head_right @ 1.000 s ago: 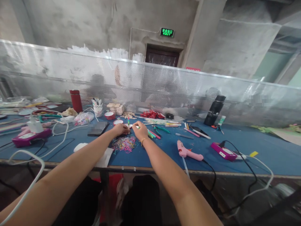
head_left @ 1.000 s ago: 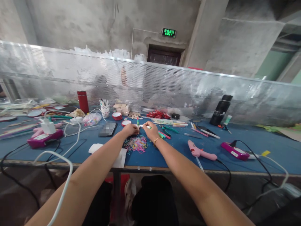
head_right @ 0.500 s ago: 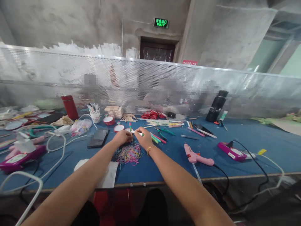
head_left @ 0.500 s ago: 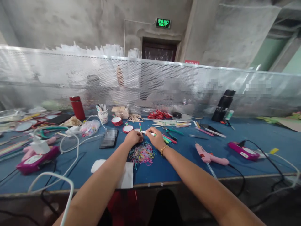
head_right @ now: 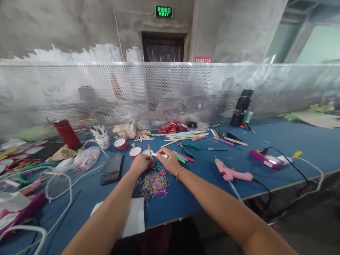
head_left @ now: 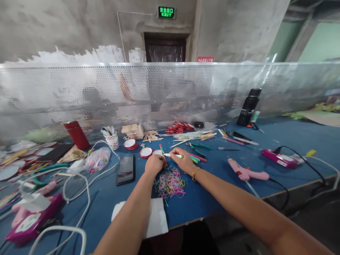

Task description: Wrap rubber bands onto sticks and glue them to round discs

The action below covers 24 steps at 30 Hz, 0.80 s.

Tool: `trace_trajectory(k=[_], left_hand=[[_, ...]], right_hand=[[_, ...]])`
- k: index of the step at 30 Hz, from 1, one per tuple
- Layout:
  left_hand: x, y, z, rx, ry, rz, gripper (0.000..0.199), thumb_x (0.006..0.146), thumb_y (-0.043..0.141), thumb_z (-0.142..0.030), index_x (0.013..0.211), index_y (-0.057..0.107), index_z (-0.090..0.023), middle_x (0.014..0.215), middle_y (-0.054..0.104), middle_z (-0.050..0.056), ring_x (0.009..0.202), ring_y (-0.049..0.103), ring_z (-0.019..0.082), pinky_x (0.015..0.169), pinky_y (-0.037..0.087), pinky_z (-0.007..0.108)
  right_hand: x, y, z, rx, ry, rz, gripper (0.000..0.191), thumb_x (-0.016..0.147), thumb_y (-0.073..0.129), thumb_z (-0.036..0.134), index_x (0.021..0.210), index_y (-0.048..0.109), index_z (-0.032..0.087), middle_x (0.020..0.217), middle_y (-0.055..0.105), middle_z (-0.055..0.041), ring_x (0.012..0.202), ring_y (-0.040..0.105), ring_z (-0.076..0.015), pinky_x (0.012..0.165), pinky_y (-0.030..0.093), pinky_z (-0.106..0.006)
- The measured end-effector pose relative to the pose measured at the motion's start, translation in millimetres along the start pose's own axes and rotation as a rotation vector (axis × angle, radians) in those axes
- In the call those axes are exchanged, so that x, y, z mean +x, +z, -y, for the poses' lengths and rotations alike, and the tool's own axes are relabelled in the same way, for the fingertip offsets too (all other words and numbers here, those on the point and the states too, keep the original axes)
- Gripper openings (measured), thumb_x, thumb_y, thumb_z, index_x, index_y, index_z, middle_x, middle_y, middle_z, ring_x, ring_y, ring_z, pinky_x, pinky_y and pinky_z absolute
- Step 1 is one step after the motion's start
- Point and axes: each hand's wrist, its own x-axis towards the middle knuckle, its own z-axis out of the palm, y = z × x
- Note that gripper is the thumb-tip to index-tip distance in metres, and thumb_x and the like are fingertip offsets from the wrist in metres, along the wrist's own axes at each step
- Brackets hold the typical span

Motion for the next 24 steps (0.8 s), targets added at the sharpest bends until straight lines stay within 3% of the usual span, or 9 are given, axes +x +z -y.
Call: trace_trajectory(k=[11,19,24], left_hand=[[7,0.6,2,-0.011,0.011,-0.002,0.016,0.07,0.057,-0.025,0.065,0.07,-0.017,0.061,0.067,0.004,0.057,0.058,0.013,0.053,0.039,0.021],[17,4.6,15,-0.147,0.04,0.025,0.017,0.068,0.058,-0.031,0.065,0.067,-0.016,0.059,0.065,0.003,0.051,0.054,0.013,0.051,0.038,0.022],[11,2.3,11,-0.188,0.044,0.027,0.022,0.069,0.059,-0.036,0.066,0.066,-0.015,0.061,0.064,0.003,0.052,0.053,0.011,0.051,0.039,0.022]], right_hand=[[6,-11,0,0.001,0.007,-0.109,0.018,0.081,0.048,0.03,0.071,0.059,0.02,0.071,0.063,0.0003,0.07,0.057,-0.0152,0.07,0.043,-0.027],[1,-10,9,0.01,-0.019,-0.104,0.017,0.08,0.048,0.027,0.069,0.058,0.02,0.071,0.062,0.0002,0.071,0.056,-0.0153,0.07,0.043,-0.026],[0,-6,4,0.007,0.009,-0.072,0.016,0.08,0.048,0.028,0.072,0.059,0.02,0.072,0.062,0.0003,0.073,0.055,-0.0153,0.07,0.043,-0.026]])
